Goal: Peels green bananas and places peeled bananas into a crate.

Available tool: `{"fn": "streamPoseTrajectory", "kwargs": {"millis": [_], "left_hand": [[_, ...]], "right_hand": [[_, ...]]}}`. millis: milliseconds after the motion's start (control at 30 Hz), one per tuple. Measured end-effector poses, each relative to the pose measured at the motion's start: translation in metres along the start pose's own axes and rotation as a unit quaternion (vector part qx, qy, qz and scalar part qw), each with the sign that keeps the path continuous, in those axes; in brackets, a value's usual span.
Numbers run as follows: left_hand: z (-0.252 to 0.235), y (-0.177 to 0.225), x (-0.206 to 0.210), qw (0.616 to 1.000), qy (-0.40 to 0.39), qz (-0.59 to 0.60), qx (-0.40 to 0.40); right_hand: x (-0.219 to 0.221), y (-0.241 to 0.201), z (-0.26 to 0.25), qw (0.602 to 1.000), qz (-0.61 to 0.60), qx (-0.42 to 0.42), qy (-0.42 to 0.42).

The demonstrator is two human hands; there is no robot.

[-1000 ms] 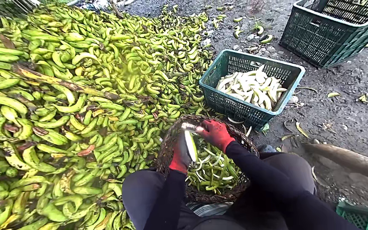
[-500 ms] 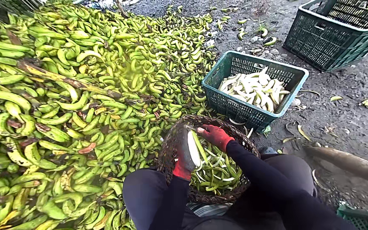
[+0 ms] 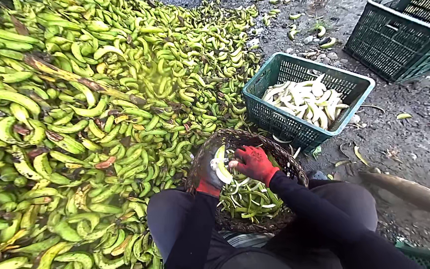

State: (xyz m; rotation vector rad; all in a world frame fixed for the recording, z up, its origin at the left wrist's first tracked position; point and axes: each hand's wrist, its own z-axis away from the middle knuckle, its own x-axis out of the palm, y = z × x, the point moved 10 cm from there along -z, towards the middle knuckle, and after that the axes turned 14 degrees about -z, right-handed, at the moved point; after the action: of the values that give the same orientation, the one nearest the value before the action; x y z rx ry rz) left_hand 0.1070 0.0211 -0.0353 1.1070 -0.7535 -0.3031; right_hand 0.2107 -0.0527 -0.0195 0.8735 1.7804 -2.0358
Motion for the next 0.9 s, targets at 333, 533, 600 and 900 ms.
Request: {"fn": "streamPoseTrajectory", "kwargs": {"millis": [333,533,600,900], "left_hand": [[0.001,-0.093,-0.059,0.984,0.1,0.013,-0.146],[-0.062,-0.071,0.0,0.975,0.13,-0.151,-0.1],[-0.101,-0.039,0.065,0.99,0.052,-0.124,-0.049],[-0.083,-0.1,0.048,0.498,-0.157,-0.804,-0.285]], "right_hand": [[-0.089,0.077,0.006,0.968,-0.01,0.188,0.167],[-0.147,0.076,0.038,0.91,-0.266,0.114,0.298],[-0.163,0.081,0.048,0.866,-0.348,0.064,0.354],[-0.175,0.094,0.06,0.71,-0.581,-0.009,0.398]]}}
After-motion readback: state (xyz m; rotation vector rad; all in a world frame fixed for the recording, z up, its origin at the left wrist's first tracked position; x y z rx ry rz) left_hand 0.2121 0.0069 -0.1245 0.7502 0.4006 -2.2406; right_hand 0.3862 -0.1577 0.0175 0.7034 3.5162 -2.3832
